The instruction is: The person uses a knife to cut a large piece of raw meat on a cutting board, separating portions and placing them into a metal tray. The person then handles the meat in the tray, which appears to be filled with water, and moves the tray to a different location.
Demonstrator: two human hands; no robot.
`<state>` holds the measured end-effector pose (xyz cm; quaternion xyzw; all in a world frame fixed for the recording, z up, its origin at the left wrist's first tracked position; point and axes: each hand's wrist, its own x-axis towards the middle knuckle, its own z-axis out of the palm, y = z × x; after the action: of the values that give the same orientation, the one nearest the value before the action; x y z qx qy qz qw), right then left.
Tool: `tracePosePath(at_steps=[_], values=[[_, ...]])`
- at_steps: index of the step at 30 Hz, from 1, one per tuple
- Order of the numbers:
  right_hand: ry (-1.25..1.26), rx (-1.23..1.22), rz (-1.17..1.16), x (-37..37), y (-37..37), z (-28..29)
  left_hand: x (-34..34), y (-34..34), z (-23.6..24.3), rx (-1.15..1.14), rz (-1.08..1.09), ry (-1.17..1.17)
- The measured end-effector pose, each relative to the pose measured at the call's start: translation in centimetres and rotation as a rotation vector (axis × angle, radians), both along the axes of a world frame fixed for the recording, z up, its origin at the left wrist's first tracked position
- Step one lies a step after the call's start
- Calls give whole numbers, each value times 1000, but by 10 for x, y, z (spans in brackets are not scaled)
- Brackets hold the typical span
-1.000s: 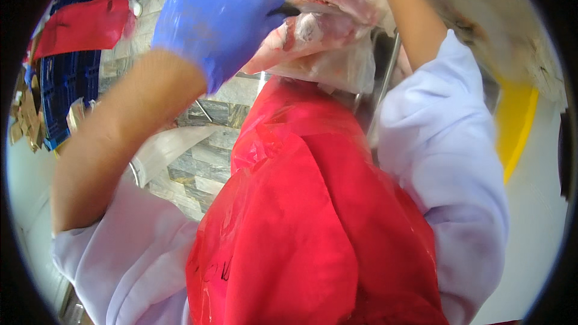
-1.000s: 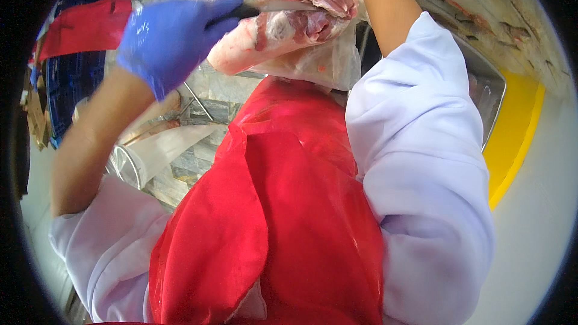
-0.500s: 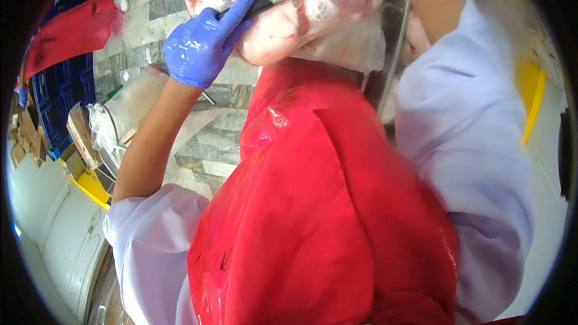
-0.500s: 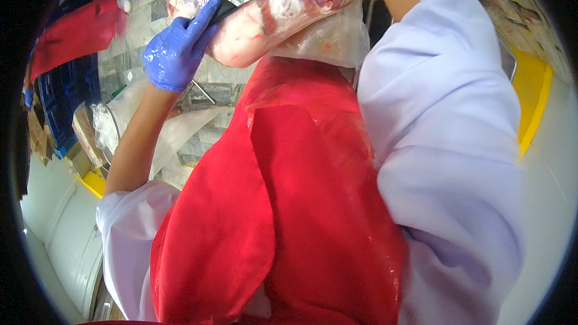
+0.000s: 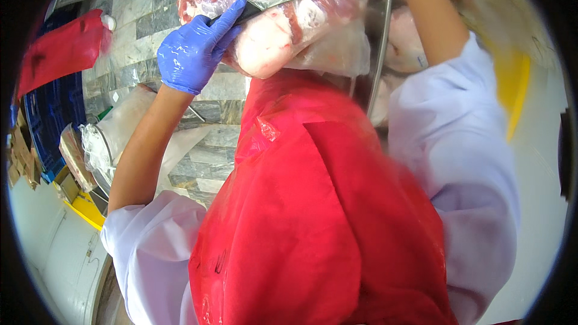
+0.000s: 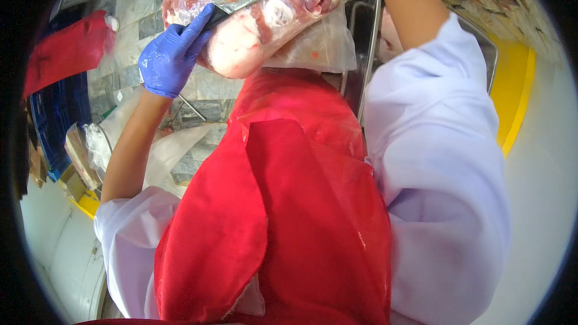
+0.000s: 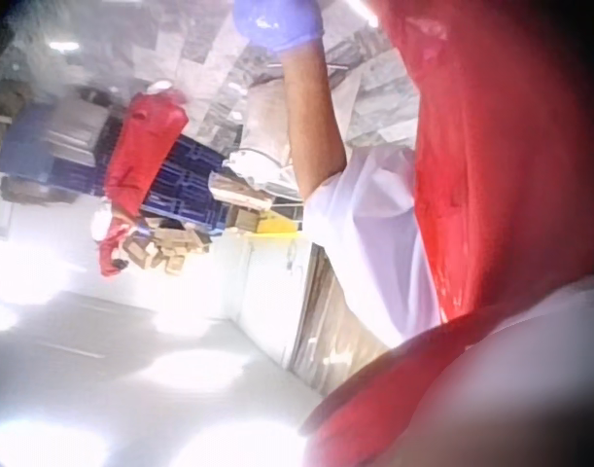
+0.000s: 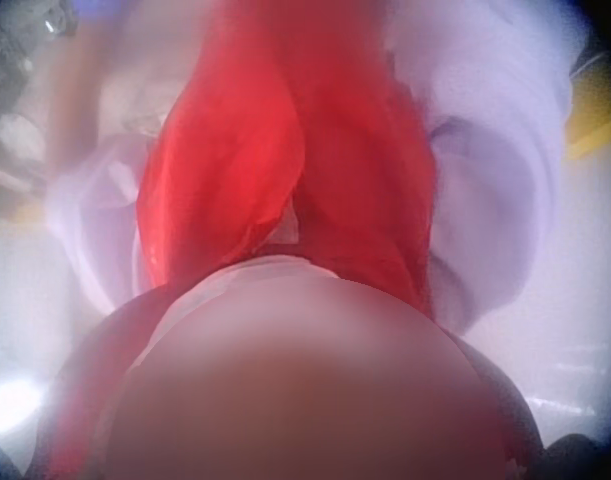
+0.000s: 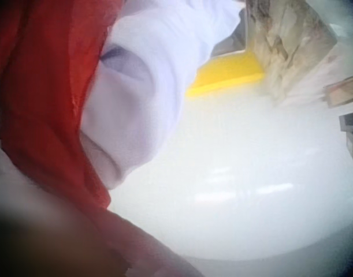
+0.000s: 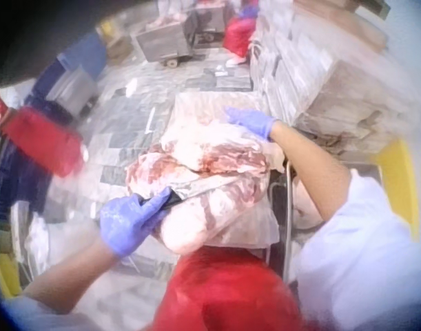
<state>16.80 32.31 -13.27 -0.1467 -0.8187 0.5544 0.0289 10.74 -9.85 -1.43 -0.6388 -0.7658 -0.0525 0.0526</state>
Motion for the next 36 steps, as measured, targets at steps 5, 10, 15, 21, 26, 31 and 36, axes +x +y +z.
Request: tracePosePath(at_steps=[5,10,15,21,26,31,36], values=[[97,221,-239,80,-5,52,-2,2,5,-5,-17,15],[229,170,-679,167,-135,69,3,0,3,-5,39,-4],[295,-53,-934,160,-191,27,6,4,3,-7,69,13],[312,22,-945,139,-174,19,16,4,4,-80,169,1],[313,28,-971,128,-181,30,17,-10,8,7,168,-33],[323,97,-957,127,-180,21,33,-9,20,-59,247,-22],[309,99,-951,123,-177,13,63,-6,51,-35,345,-107]])
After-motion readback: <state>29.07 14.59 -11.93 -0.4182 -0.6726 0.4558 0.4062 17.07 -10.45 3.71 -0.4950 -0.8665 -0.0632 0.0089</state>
